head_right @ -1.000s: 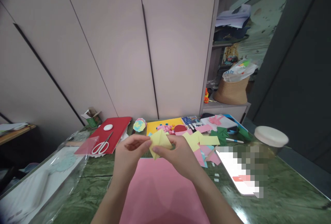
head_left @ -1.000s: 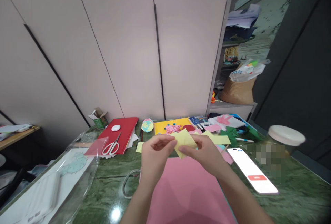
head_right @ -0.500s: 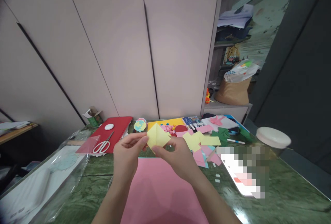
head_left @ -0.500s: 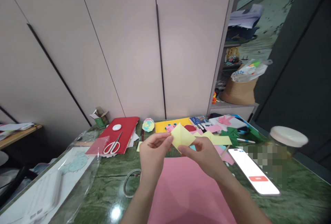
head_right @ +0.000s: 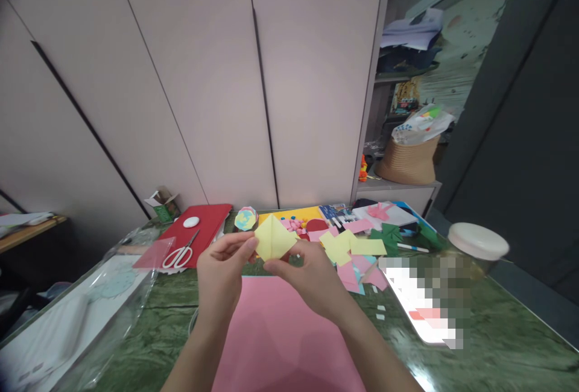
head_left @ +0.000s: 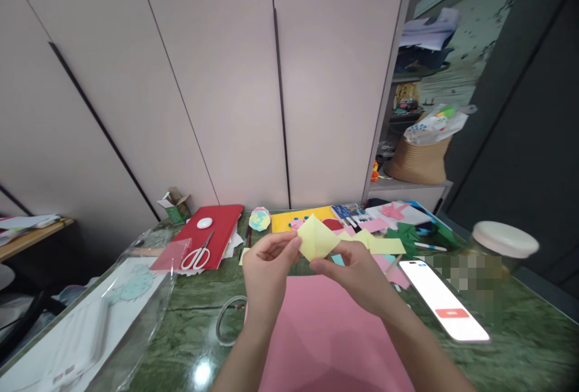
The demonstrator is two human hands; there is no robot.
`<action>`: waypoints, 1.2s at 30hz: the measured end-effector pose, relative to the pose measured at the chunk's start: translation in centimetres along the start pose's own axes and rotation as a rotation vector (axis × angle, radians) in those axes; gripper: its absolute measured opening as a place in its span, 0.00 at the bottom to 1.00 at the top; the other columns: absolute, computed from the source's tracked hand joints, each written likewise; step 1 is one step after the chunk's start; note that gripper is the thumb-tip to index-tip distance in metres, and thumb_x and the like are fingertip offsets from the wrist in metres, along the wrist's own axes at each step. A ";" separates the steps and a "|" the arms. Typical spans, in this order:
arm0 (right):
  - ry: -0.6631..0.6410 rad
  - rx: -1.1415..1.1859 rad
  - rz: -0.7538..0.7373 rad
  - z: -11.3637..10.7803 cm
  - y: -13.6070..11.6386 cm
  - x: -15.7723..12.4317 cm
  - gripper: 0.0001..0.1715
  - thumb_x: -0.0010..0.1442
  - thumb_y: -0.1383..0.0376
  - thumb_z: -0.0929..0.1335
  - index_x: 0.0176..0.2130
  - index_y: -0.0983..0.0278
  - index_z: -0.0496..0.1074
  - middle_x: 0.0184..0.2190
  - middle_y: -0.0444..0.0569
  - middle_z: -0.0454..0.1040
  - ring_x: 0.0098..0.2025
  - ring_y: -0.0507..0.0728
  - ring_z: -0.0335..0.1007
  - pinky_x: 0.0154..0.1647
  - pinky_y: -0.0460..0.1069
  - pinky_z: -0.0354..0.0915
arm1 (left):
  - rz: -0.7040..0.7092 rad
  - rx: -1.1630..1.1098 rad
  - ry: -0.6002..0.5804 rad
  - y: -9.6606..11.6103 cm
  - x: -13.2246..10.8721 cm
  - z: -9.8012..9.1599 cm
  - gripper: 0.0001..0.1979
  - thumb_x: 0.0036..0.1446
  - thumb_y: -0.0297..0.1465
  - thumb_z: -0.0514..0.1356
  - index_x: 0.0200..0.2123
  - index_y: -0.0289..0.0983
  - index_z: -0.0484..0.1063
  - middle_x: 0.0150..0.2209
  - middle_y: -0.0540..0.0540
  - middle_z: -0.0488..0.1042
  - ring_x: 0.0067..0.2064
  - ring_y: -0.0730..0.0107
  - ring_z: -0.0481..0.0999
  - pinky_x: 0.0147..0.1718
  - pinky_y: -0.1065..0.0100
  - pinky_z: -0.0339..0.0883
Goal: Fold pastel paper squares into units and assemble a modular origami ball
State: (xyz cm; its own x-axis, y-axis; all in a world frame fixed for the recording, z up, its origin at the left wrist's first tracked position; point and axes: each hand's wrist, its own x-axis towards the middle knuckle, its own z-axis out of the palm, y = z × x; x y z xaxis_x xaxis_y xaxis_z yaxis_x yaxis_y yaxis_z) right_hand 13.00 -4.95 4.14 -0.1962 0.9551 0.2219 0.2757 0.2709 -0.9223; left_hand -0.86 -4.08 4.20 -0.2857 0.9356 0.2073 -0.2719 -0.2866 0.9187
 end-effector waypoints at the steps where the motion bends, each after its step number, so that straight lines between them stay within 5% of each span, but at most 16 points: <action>1: -0.002 -0.009 0.004 0.0 0.0 -0.1 0.08 0.52 0.61 0.67 0.26 0.63 0.72 0.24 0.43 0.71 0.29 0.53 0.62 0.31 0.47 0.57 | 0.000 -0.001 0.005 0.0 0.0 0.0 0.05 0.38 0.27 0.67 0.24 0.34 0.76 0.19 0.50 0.75 0.20 0.78 0.70 0.20 0.75 0.65; 8: 0.046 -0.040 -0.074 0.1 0.0 0.0 0.07 0.51 0.63 0.68 0.24 0.63 0.70 0.23 0.41 0.67 0.28 0.51 0.59 0.29 0.46 0.55 | 0.002 -0.014 -0.022 -0.4 0.1 -0.2 0.07 0.39 0.28 0.67 0.25 0.34 0.74 0.18 0.51 0.74 0.19 0.78 0.69 0.20 0.76 0.64; 14: -0.142 0.130 0.014 -1.0 0.8 0.7 0.07 0.53 0.61 0.67 0.31 0.63 0.71 0.28 0.43 0.68 0.30 0.52 0.62 0.28 0.45 0.57 | -0.002 -0.006 -0.154 -0.7 0.6 -0.7 0.11 0.42 0.28 0.67 0.31 0.36 0.70 0.18 0.55 0.72 0.21 0.79 0.69 0.24 0.77 0.64; 22: 0.115 0.328 -0.005 -0.7 1.5 0.9 0.14 0.50 0.57 0.70 0.24 0.65 0.67 0.22 0.41 0.62 0.25 0.50 0.59 0.26 0.46 0.57 | 0.011 0.223 -0.263 -0.2 -0.3 -0.3 0.06 0.44 0.28 0.65 0.29 0.36 0.73 0.21 0.51 0.73 0.26 0.76 0.71 0.27 0.76 0.64; 27: 0.179 0.348 -0.072 -0.3 1.9 1.0 0.17 0.50 0.58 0.70 0.20 0.65 0.63 0.20 0.40 0.59 0.24 0.49 0.55 0.26 0.45 0.54 | 0.042 0.247 -0.311 -0.2 -0.6 -0.1 0.09 0.44 0.27 0.64 0.33 0.37 0.72 0.26 0.50 0.74 0.30 0.74 0.72 0.30 0.74 0.66; 33: 0.190 0.349 -0.132 0.1 2.1 1.0 0.17 0.53 0.58 0.69 0.21 0.64 0.62 0.21 0.40 0.58 0.26 0.49 0.54 0.28 0.46 0.54 | 0.020 0.296 -0.335 -0.3 -0.6 0.2 0.14 0.45 0.25 0.63 0.38 0.38 0.69 0.19 0.57 0.65 0.25 0.77 0.69 0.28 0.75 0.64; 36: 0.172 0.372 -0.136 0.4 2.2 0.9 0.18 0.54 0.57 0.68 0.21 0.64 0.62 0.22 0.40 0.58 0.27 0.50 0.54 0.28 0.46 0.53 | 0.006 0.278 -0.350 -0.3 -0.7 0.2 0.14 0.46 0.25 0.62 0.39 0.38 0.68 0.23 0.54 0.69 0.28 0.75 0.70 0.31 0.73 0.65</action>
State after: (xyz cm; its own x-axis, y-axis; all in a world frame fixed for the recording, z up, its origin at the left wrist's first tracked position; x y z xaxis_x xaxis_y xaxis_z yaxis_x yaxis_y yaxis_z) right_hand 13.02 -3.56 2.22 -0.0393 0.9284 0.3696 -0.1060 0.3639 -0.9254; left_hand -0.38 -4.59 3.89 0.0552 0.9613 0.2700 -0.0001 -0.2704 0.9628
